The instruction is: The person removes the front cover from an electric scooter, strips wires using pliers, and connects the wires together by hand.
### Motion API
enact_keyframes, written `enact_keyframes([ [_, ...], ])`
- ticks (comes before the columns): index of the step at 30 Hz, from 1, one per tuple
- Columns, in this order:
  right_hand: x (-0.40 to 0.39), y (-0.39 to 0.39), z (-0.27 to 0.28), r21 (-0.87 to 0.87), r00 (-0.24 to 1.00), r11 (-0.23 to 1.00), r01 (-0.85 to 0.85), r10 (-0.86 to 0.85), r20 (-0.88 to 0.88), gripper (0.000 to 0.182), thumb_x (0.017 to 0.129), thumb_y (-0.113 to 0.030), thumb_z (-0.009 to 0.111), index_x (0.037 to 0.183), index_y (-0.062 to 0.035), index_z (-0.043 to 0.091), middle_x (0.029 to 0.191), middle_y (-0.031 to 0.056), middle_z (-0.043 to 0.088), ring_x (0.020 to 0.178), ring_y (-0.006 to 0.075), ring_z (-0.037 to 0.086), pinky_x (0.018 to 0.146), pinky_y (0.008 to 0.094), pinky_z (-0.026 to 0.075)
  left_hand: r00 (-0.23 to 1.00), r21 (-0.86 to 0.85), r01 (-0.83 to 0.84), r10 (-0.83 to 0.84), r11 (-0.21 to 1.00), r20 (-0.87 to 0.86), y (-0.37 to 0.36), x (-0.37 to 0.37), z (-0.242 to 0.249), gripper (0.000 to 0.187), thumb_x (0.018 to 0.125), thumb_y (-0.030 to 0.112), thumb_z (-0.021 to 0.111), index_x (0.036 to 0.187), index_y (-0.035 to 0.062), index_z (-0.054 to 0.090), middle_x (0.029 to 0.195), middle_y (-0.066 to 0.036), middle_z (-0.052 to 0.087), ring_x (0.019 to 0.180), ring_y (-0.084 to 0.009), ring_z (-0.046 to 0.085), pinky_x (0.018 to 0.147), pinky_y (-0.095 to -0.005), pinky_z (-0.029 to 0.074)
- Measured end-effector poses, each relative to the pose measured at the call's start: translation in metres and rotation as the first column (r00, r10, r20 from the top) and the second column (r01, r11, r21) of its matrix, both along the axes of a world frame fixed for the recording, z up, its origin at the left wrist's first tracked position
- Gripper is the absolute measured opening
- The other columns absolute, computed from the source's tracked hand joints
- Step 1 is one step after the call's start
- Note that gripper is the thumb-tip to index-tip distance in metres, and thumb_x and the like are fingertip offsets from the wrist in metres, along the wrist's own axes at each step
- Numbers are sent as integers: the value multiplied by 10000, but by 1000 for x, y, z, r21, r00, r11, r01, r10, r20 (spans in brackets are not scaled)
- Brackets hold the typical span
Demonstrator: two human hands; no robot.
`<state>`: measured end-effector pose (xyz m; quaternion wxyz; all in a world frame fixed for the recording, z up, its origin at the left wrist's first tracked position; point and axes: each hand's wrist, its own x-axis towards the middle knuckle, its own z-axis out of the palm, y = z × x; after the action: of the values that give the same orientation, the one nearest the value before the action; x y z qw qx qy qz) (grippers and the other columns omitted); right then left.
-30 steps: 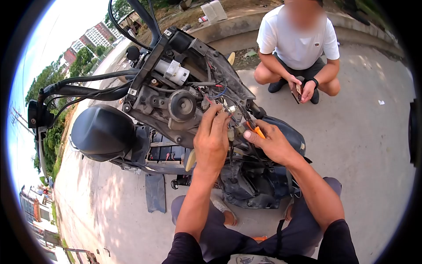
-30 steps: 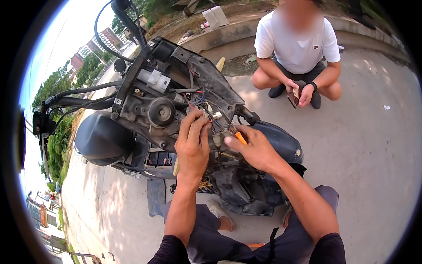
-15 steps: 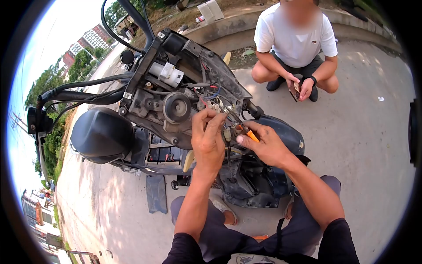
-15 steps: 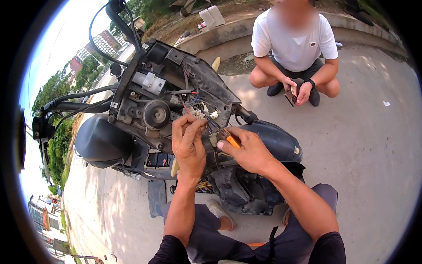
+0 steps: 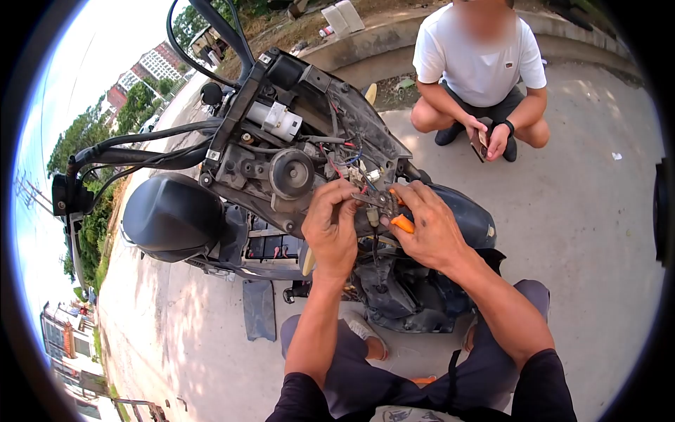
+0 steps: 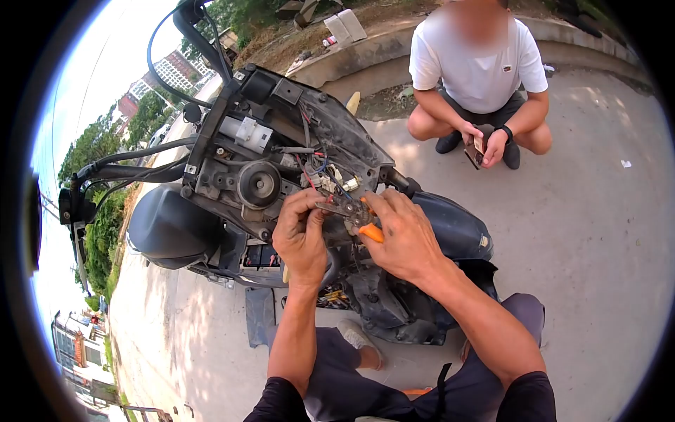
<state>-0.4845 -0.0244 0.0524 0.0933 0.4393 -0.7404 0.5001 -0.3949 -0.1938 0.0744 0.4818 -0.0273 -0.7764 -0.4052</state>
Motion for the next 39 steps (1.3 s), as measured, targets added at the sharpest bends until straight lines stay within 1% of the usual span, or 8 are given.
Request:
enact_keyframes([
  [7, 0, 0, 0, 7, 999, 1000, -23, 22, 26, 526, 902, -171, 830, 1350, 9, 622, 1121, 192, 632, 1034, 396, 654, 918, 467, 533, 999, -47, -36, 37, 998, 10, 1, 1, 4, 220, 940, -170, 681, 1101, -23, 714, 1137, -137, 723, 964, -179, 703, 818, -305, 596],
  [10, 0, 0, 0, 7, 998, 999, -35, 34, 55, 515, 907, -161, 827, 1345, 14, 620, 1116, 196, 641, 1017, 398, 672, 893, 464, 544, 1000, 29, 7, -8, 1000, 4, 1, -1, 1, 201, 953, -167, 673, 1101, -35, 703, 1142, -138, 716, 964, -175, 703, 808, -304, 608],
  [13, -1, 0, -2, -8, 996, 999, -52, 53, 78, 482, 910, -142, 824, 1316, 20, 620, 1091, 198, 651, 991, 407, 687, 867, 464, 553, 997, 79, 63, -66, 995, 29, 2, 0, -1, 162, 1018, -152, 618, 1138, -57, 672, 1238, -124, 673, 1014, -133, 688, 897, -277, 589],
  [16, -1, 0, -5, -29, 996, 998, -53, 55, 77, 430, 899, -102, 814, 1260, 25, 618, 1068, 199, 657, 971, 419, 691, 853, 465, 554, 1000, 87, 29, -29, 996, -1, 4, -4, 1, 173, 958, -162, 684, 1088, -47, 680, 1137, -130, 706, 954, -157, 695, 803, -299, 614],
  [20, 0, 2, -2, -5, 992, 998, -60, 60, 114, 395, 865, -37, 781, 1212, 21, 602, 1069, 206, 650, 978, 437, 679, 856, 476, 550, 1000, 64, 16, -16, 998, 8, 2, -4, -1, 176, 958, -163, 686, 1090, -47, 677, 1139, -132, 704, 948, -153, 696, 807, -293, 616],
  [23, -1, 1, -3, -22, 999, 999, -38, 38, 39, 416, 843, -12, 757, 1223, 14, 590, 1066, 207, 637, 986, 438, 670, 867, 484, 546, 1000, 76, 21, -22, 997, 13, 5, -4, 1, 163, 969, -157, 675, 1090, -49, 676, 1149, -132, 701, 948, -151, 700, 814, -291, 621],
  [32, -2, 2, -3, -2, 998, 999, -33, 33, 46, 413, 848, -19, 755, 1224, 11, 585, 1065, 207, 629, 995, 437, 666, 872, 486, 543, 999, 100, 27, -29, 995, 28, 5, -3, 2, 138, 981, -144, 670, 1083, -52, 672, 1157, -130, 698, 937, -147, 701, 814, -289, 624],
  [39, 0, 2, -5, 24, 994, 999, -37, 34, 108, 366, 858, -26, 748, 1177, 21, 576, 1039, 241, 661, 952, 477, 677, 825, 514, 548, 1000, 50, -15, 14, 999, 28, 6, -4, 1, 166, 950, -143, 710, 1074, -38, 678, 1124, -119, 710, 920, -147, 695, 794, -289, 606],
])
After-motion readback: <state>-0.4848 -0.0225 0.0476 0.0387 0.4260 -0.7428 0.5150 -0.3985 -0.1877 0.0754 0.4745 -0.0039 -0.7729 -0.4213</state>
